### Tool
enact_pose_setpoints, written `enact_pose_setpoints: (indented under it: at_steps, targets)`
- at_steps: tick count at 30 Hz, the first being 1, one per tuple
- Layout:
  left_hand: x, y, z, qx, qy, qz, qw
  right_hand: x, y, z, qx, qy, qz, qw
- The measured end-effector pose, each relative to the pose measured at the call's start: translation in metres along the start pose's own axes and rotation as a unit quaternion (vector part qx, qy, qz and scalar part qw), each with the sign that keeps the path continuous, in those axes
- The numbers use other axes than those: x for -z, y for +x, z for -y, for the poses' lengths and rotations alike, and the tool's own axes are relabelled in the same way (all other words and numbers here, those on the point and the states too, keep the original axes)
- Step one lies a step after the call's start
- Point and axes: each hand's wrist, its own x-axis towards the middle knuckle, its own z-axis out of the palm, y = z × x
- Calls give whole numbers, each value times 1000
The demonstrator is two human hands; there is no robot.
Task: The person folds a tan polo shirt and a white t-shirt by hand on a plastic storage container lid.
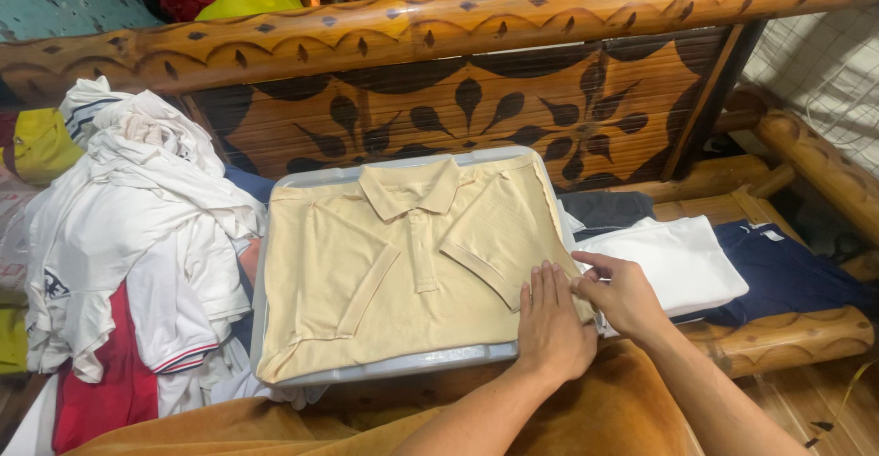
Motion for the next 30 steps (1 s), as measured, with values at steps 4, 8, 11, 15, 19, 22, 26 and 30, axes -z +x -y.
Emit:
enact_pose_setpoints:
  at_steps: [4, 8, 11, 15, 19, 22, 26, 30]
  targets:
    - [-9, 6, 7, 20, -89, -72, 993, -1, 1, 16, 13, 40, 26, 999]
    - [-6, 10, 11, 35, -169, -104, 979, -5, 16, 15, -15, 95, 22, 995]
    - [1, 6, 9, 42, -239, -110, 964, -8, 39, 12, -70, 175, 44, 981]
    - [11, 4, 5, 43, -295, -126, 946, -13, 81, 2, -64, 237, 78, 966]
    - [14, 0, 5, 42, -337, -133, 931, -24, 120, 4, -47, 230, 145, 961]
    - [15, 1, 5, 40, -355, -133, 924, -29, 139, 25, -63, 245, 161, 954]
    - [18, 0, 5, 30, -379, -137, 915, -38, 151, 39, -97, 221, 175, 955]
    - [25, -2, 3, 20, -389, -130, 912, -37, 156, 36, -62, 177, 179, 966]
